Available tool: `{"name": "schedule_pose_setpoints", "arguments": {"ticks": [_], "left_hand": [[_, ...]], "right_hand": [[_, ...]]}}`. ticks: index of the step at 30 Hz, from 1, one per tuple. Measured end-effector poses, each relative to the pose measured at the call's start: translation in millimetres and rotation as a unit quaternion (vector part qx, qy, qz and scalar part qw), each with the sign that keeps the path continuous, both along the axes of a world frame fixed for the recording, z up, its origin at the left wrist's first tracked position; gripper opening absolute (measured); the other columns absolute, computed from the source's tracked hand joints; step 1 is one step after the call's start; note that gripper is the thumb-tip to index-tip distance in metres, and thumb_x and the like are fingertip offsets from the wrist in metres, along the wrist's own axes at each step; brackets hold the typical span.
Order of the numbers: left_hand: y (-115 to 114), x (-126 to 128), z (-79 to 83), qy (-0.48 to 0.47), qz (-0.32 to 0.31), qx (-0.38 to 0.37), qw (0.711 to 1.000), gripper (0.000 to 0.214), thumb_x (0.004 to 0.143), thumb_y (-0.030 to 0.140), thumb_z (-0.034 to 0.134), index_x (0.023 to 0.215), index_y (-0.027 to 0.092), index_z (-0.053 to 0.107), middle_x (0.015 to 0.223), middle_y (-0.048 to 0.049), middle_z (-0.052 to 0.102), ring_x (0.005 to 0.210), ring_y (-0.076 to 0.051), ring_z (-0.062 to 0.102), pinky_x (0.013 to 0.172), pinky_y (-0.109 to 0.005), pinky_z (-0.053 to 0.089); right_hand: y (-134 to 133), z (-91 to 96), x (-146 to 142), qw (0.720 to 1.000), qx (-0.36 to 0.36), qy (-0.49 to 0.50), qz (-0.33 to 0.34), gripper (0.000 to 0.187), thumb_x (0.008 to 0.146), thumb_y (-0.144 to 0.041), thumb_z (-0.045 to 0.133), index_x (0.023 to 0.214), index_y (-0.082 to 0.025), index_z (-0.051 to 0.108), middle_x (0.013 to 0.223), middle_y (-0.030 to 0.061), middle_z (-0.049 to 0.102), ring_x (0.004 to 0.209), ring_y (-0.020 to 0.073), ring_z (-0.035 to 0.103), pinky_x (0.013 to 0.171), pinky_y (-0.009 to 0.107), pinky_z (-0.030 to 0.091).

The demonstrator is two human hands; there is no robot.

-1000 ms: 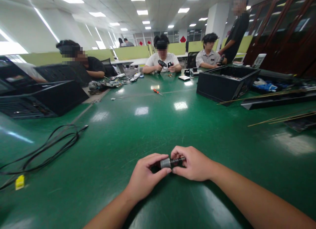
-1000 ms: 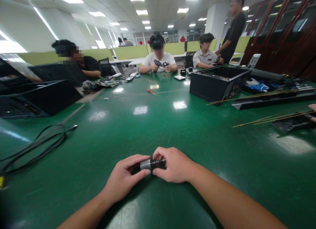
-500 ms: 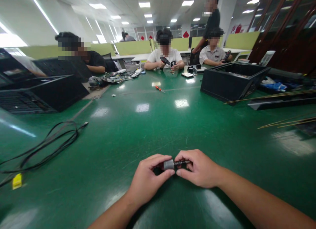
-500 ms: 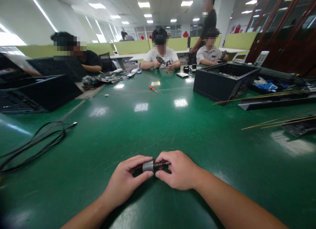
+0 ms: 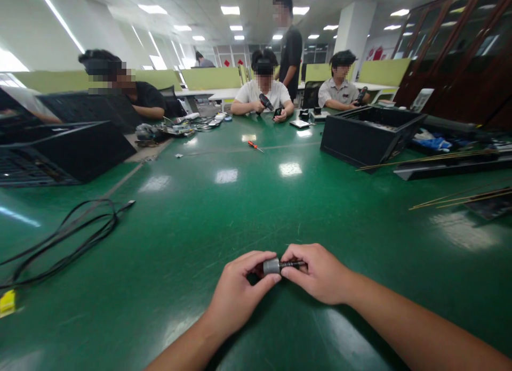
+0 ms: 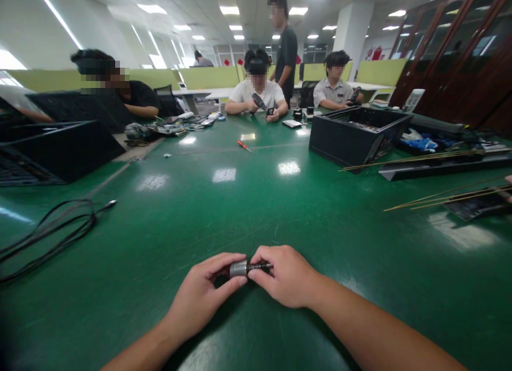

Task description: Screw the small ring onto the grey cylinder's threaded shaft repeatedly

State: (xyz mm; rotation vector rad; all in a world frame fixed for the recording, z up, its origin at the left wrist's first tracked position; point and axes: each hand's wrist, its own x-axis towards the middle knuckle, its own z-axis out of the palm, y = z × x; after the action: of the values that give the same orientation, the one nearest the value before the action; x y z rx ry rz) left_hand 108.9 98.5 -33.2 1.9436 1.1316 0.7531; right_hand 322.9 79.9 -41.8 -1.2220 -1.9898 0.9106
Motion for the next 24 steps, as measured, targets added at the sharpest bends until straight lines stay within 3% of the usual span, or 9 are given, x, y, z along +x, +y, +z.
{"name": "schedule_pose_setpoints", "arguments": {"ticks": [24], "left_hand": [[-2.0,-1.7,-3.6,0.004,0.005,0.013,1.000,0.026,0.080,0.027,0.075,0.106,0.026,0.074,0.098,-0.0005,0.075,0.087,-0.018,0.068,0.080,-0.030,0.052]], "right_hand": [[-1.7,5.3,2.9,1.000,0.019,-0.022,0.011,0.003,0.089,-0.021,0.064,0.087,-0.018,0.066,0.072,-0.0030,0.062,0.065,0.0113,0.054,0.062,0.022,0.035]]}}
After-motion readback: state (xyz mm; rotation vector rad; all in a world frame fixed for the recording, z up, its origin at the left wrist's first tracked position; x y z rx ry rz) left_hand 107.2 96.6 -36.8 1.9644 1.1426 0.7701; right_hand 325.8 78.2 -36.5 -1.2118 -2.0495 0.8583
